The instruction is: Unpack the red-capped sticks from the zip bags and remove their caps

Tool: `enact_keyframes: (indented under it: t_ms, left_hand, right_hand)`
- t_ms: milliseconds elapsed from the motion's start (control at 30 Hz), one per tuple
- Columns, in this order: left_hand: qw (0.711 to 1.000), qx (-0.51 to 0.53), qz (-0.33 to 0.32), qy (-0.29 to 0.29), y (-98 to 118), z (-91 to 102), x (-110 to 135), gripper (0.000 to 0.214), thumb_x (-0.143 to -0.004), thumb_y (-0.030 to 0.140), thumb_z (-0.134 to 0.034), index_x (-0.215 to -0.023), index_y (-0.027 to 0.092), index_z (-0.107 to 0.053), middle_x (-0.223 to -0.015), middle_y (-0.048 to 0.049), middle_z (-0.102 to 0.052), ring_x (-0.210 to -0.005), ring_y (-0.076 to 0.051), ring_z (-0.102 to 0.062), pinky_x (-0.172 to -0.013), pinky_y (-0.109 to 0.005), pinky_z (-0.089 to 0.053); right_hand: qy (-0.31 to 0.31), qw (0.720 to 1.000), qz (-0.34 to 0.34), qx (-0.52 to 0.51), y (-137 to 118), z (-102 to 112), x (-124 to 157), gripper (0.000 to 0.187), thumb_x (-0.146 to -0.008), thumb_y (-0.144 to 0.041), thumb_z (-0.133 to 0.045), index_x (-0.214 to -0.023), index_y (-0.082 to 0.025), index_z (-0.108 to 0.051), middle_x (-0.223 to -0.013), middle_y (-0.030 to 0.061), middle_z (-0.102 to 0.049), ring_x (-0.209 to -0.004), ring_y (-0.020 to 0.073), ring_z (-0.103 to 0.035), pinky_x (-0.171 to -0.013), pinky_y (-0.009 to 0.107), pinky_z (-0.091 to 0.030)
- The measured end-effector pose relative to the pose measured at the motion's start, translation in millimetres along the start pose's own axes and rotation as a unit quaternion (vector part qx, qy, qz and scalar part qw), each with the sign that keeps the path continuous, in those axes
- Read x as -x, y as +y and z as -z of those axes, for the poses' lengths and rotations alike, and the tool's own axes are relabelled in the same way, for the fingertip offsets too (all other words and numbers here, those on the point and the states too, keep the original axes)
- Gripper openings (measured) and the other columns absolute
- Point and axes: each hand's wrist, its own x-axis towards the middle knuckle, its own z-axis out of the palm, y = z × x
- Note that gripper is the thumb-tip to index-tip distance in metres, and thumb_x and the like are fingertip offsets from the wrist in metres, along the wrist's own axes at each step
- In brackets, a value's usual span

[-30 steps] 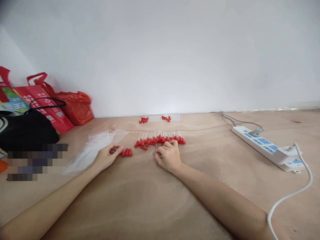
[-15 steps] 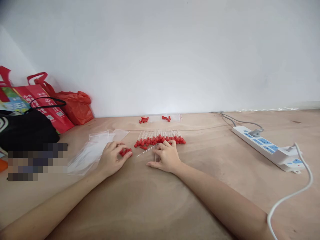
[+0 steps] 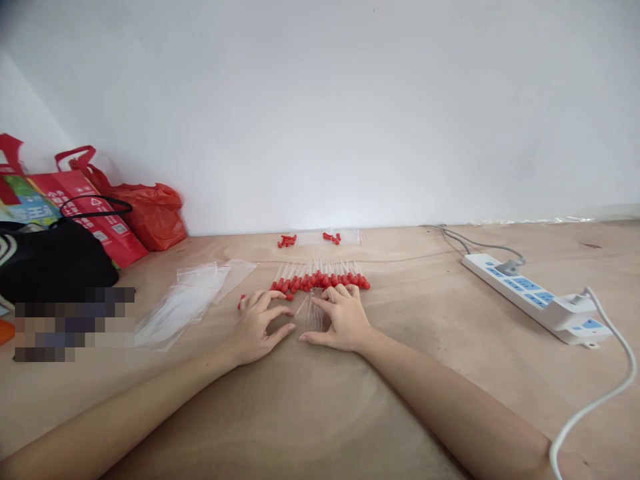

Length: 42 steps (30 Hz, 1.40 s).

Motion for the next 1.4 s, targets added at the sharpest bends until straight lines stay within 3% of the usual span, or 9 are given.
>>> enact_keyframes:
  t_ms: [167,333,433,667,967,1067,1200,1300,1400]
  left_hand:
    - [0.998,0.043,-0.035,-0.027,0,2.6,-3,0.021,-0.080,0.037,-0.048,-0.095,0.032,-0.061,-0.111,-0.0020,-0.050,-0.105,-0.024,-0.039,-0.084,-0.040,-0.028]
    - [0.994,-0.015,0.101,0.025,-25,9.9,-21,0.022,-0.076,0.041,-0.050,-0.086,0.023,-0.059,-0.094,-0.0036,-0.056,-0.095,-0.023,-0.045,-0.082,-0.039,-0.030]
    - [0.985,-0.050,0.162,-0.006,-40,12.2,-36,0.030,-0.071,0.049,-0.053,-0.079,0.021,-0.058,-0.090,-0.0043,-0.056,-0.095,-0.026,-0.045,-0.081,-0.041,-0.029]
    - [0.976,-0.055,0.197,-0.073,-45,9.6,-55,0.033,-0.073,0.050,-0.048,-0.066,0.021,-0.062,-0.093,-0.0058,-0.056,-0.099,-0.026,-0.044,-0.082,-0.042,-0.028]
    - [0.965,-0.028,0.259,-0.036,-48,12.0,-52,0.024,-0.070,0.041,-0.053,-0.063,0.021,-0.064,-0.094,-0.0068,-0.058,-0.099,-0.028,-0.045,-0.081,-0.043,-0.031]
    - [0.975,-0.044,0.215,0.037,-48,20.3,-37,0.021,-0.071,0.037,-0.054,-0.064,0.019,-0.062,-0.091,-0.0064,-0.058,-0.095,-0.026,-0.047,-0.081,-0.043,-0.031]
    - [0.986,-0.081,0.057,0.133,-35,26.4,-13,0.019,-0.074,0.033,-0.053,-0.065,0.019,-0.061,-0.087,-0.0056,-0.059,-0.087,-0.022,-0.050,-0.079,-0.040,-0.030]
    - [0.983,-0.079,-0.057,0.156,-18,22.5,-1,0.015,-0.076,0.029,-0.053,-0.067,0.019,-0.060,-0.085,-0.0040,-0.061,-0.083,-0.019,-0.051,-0.078,-0.038,-0.030]
    - [0.976,-0.055,-0.129,0.165,-4,14.8,3,0.012,-0.077,0.025,-0.053,-0.069,0.019,-0.059,-0.082,-0.0027,-0.063,-0.083,-0.018,-0.052,-0.076,-0.035,-0.032]
  right_hand:
    - [0.003,1.000,-0.018,0.005,4,9,11,0.052,-0.067,-0.060,-0.055,-0.101,-0.021,-0.061,-0.086,0.0058,-0.058,-0.081,0.0184,-0.047,-0.078,0.037,-0.028]
    - [0.012,0.999,-0.037,0.002,7,17,19,0.040,-0.069,-0.053,-0.057,-0.095,-0.022,-0.063,-0.084,0.0049,-0.058,-0.079,0.0176,-0.047,-0.075,0.035,-0.029]
    - [0.013,0.999,-0.042,0.002,9,18,19,0.037,-0.069,-0.050,-0.057,-0.092,-0.022,-0.063,-0.084,0.0044,-0.058,-0.079,0.0173,-0.047,-0.074,0.035,-0.028]
    - [0.013,0.999,-0.038,-0.005,9,15,17,0.035,-0.068,-0.049,-0.059,-0.090,-0.022,-0.063,-0.083,0.0038,-0.058,-0.080,0.0169,-0.048,-0.075,0.035,-0.029]
    - [0.024,0.999,-0.031,-0.003,10,13,17,0.033,-0.068,-0.048,-0.060,-0.089,-0.023,-0.063,-0.082,0.0032,-0.058,-0.079,0.0167,-0.049,-0.076,0.035,-0.030]
    - [0.038,0.999,-0.029,0.002,10,12,17,0.036,-0.070,-0.047,-0.058,-0.096,-0.023,-0.060,-0.086,0.0042,-0.058,-0.081,0.0175,-0.049,-0.076,0.036,-0.032]
    - [0.088,0.996,-0.018,0.020,11,11,16,0.049,-0.073,-0.044,-0.054,-0.114,-0.018,-0.049,-0.100,0.0095,-0.054,-0.094,0.0208,-0.048,-0.080,0.037,-0.033]
    - [0.107,0.993,0.010,0.048,11,11,16,0.051,-0.075,-0.043,-0.052,-0.119,-0.018,-0.045,-0.109,0.0117,-0.050,-0.102,0.0227,-0.045,-0.084,0.039,-0.033]
    - [0.100,0.991,0.048,0.070,10,12,16,0.047,-0.076,-0.045,-0.051,-0.116,-0.022,-0.049,-0.113,0.0103,-0.050,-0.103,0.0223,-0.045,-0.089,0.041,-0.029]
